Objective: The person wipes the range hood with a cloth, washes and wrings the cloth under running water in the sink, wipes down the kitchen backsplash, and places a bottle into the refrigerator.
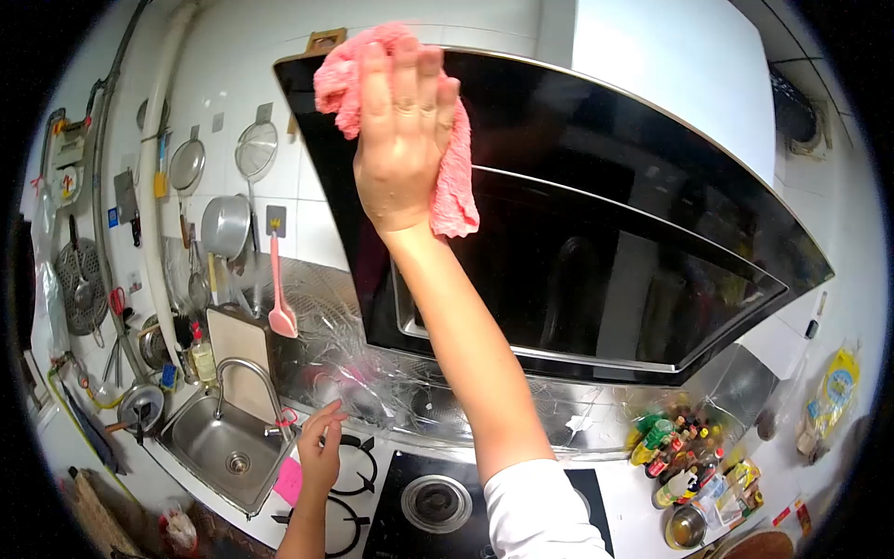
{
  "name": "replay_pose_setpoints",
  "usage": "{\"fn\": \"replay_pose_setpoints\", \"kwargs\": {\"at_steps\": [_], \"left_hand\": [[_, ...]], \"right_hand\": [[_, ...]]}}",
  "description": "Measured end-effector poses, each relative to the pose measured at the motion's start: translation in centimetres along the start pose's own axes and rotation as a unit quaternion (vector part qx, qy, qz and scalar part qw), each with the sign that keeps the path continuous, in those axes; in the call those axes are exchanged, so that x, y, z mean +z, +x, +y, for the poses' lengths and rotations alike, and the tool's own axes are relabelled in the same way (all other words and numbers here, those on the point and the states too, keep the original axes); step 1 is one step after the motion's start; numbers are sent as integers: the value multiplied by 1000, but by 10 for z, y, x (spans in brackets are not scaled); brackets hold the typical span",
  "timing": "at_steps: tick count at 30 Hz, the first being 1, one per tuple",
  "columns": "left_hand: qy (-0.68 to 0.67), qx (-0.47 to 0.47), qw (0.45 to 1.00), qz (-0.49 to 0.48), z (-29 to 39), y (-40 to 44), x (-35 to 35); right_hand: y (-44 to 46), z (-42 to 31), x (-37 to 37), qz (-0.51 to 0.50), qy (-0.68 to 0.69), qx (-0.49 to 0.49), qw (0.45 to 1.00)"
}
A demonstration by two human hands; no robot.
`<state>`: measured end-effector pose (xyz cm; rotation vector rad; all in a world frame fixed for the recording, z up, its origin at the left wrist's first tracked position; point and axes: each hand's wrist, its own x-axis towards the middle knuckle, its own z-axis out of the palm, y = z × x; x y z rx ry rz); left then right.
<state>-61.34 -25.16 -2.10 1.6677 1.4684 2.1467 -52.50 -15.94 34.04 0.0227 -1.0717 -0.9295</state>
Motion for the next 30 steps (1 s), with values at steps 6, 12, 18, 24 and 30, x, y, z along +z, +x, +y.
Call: {"fn": "replay_pose_setpoints", "kwargs": {"at_steps": [6,12,18,24,30], "left_hand": [[-15,-33,999,28,-11,1,-22],[3,-34,999,33,-18,-8,-29],[24,-22,999,26,-26,-18,-32],[33,-16,999,21,-32,-27,-33],[43,-51,998,0,-40,-41,-28]], "right_hand": [[-37,-23,23,-143,-8,-140,980],[-110,-21,10,-248,16,-156,956],[-190,-18,-15,-329,3,-160,931],[-251,-16,-41,-385,32,-161,908],[-332,-19,-75,-466,40,-137,873]]}}
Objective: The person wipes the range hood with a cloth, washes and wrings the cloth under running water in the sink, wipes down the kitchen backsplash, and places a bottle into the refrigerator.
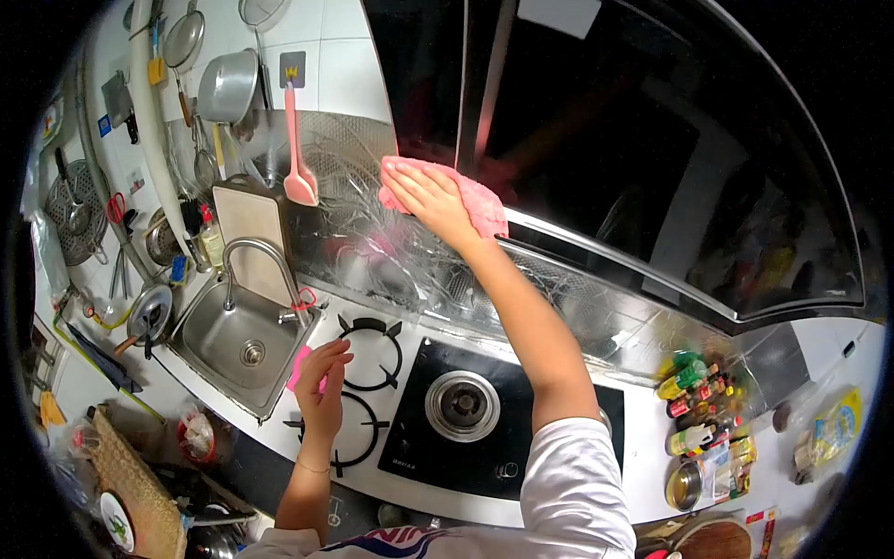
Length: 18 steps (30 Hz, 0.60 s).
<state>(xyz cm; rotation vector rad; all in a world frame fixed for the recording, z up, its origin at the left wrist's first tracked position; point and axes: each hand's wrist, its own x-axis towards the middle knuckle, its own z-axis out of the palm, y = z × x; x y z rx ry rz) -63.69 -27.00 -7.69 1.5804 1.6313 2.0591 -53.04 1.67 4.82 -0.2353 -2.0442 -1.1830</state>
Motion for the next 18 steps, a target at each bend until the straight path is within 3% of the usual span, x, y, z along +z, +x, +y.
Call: {"fn": "replay_pose_setpoints", "kwargs": {"at_steps": [6,11,15,18], "left_hand": [[17,-15,999,-27,-1,-3,8],[14,-32,998,-52,-2,-6,20],[7,-32,998,-57,-6,-8,34],[11,-26,998,-59,1,-9,47]], "right_hand": [[-42,-15,20,-86,43,-27,995],[-81,2,23,-66,131,-40,988],[-117,22,-8,-36,143,-18,989],[-148,42,-39,-73,124,-6,990]]}}
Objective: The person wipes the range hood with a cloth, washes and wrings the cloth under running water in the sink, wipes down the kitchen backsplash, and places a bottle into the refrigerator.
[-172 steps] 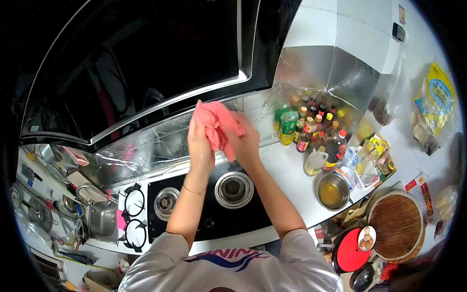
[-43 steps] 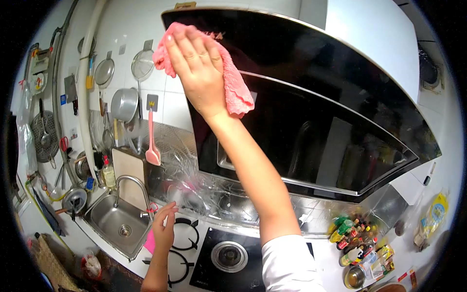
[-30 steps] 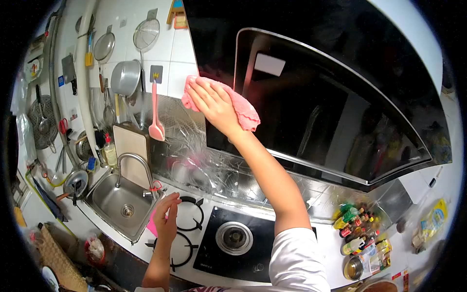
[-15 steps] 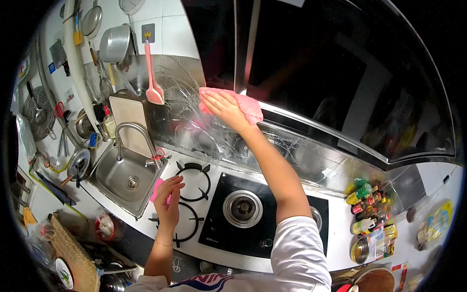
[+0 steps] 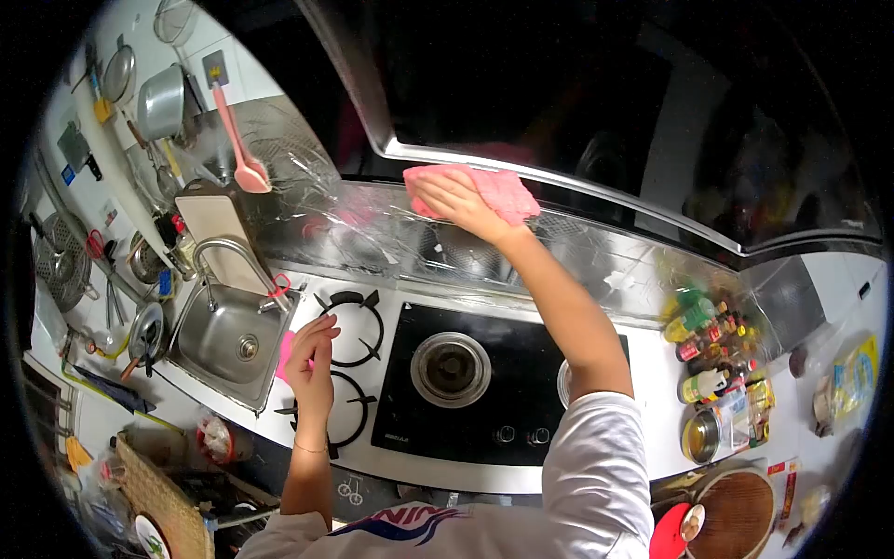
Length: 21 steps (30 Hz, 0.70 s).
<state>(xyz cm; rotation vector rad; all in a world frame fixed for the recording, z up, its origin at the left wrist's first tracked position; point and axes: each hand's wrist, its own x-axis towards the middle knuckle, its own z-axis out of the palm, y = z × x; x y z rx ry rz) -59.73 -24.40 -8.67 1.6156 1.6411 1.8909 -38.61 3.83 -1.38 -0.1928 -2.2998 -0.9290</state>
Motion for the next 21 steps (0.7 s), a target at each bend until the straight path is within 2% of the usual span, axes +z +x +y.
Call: {"fn": "replay_pose_setpoints", "kwargs": {"at_steps": [7,11,14,21], "left_hand": [[6,35,999,-35,27,-6,56],[8,47,997,-67,53,-12,95],[-6,53,995,-88,69,-22,132],[-20,62,989,-133,106,-44,206]], "right_hand": [[-96,39,-68,-51,-34,36,997],[-148,63,-110,-56,-91,13,994],[-188,80,-148,-125,-59,38,990],[-285,117,-215,-137,-89,58,985]]}}
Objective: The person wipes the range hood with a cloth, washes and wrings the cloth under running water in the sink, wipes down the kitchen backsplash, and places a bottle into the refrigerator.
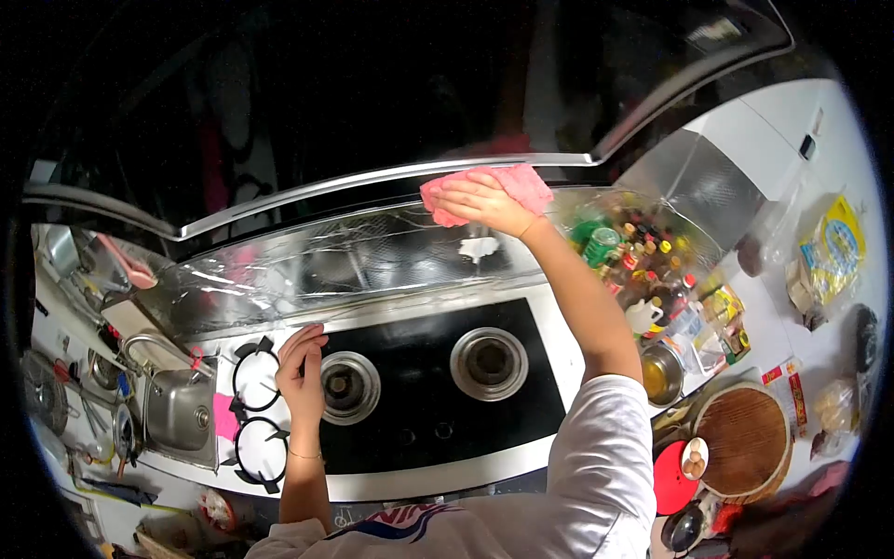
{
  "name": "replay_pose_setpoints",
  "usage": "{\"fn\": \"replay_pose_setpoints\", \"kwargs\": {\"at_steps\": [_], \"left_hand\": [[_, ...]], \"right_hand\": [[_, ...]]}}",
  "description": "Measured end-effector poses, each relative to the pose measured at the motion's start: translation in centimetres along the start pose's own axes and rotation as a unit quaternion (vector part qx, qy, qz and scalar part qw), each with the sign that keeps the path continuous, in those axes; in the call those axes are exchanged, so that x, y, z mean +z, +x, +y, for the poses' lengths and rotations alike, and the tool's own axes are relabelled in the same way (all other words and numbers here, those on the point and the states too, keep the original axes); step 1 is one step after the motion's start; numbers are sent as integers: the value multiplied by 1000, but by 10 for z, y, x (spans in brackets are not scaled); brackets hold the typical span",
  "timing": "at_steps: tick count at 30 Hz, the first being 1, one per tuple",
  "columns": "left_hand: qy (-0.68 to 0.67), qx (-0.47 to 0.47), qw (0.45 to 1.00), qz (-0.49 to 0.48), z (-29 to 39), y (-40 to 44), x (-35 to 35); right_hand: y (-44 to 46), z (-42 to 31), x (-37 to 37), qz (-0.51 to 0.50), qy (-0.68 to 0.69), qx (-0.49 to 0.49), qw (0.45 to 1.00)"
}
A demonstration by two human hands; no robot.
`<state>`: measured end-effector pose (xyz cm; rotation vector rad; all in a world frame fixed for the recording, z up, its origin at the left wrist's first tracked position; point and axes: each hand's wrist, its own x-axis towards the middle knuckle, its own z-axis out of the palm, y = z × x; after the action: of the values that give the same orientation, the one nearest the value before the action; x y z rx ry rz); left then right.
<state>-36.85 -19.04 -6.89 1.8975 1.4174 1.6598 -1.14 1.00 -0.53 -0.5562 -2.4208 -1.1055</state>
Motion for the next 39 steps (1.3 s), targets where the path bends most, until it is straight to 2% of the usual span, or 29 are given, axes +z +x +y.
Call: {"fn": "replay_pose_setpoints", "kwargs": {"at_steps": [10,14,18,20,21,22,23,24,25,26,27,28,30,32,34,35,37,39], "left_hand": [[-21,17,999,-40,30,-2,93],[-27,13,998,-54,38,-3,113],[-42,10,998,-55,42,-2,123],[-45,5,998,-52,43,-2,126],[-49,-3,997,-51,43,-3,128],[-51,-1,997,-52,42,-5,130],[-91,-33,994,-48,39,-6,133],[-130,-67,988,-47,35,-7,135],[-174,-102,978,-50,30,-9,139],[-174,-105,978,-49,30,-11,143],[-200,-126,970,-54,30,-11,145],[-226,-146,961,-61,33,-9,148],[-217,-135,965,-64,38,-8,150],[-173,-82,979,-64,35,-12,149],[-164,-93,980,-70,37,-13,146],[-174,-107,977,-61,32,-15,144],[-187,-126,973,-51,28,-17,139],[-193,-129,972,-42,22,-19,136]], "right_hand": [[-130,64,-45,-64,-74,64,993],[-163,78,-58,-75,-84,74,991],[-189,83,-75,-115,-84,125,982],[-200,76,-82,-69,-75,219,970],[-208,67,-82,-38,-25,309,950],[-210,55,-80,-38,-27,309,950],[-208,44,-75,121,100,426,891],[-205,30,-68,272,223,518,780],[-205,16,-59,404,335,581,621],[-210,10,-46,514,427,610,425],[-231,10,-18,507,518,589,358],[-225,4,-16,475,547,633,274],[-222,13,9,510,581,606,189],[-241,26,44,507,611,584,169],[-255,37,71,504,639,564,145],[-260,43,82,488,782,369,119],[-243,44,69,446,878,152,83],[-178,50,-1,570,653,496,52]]}}
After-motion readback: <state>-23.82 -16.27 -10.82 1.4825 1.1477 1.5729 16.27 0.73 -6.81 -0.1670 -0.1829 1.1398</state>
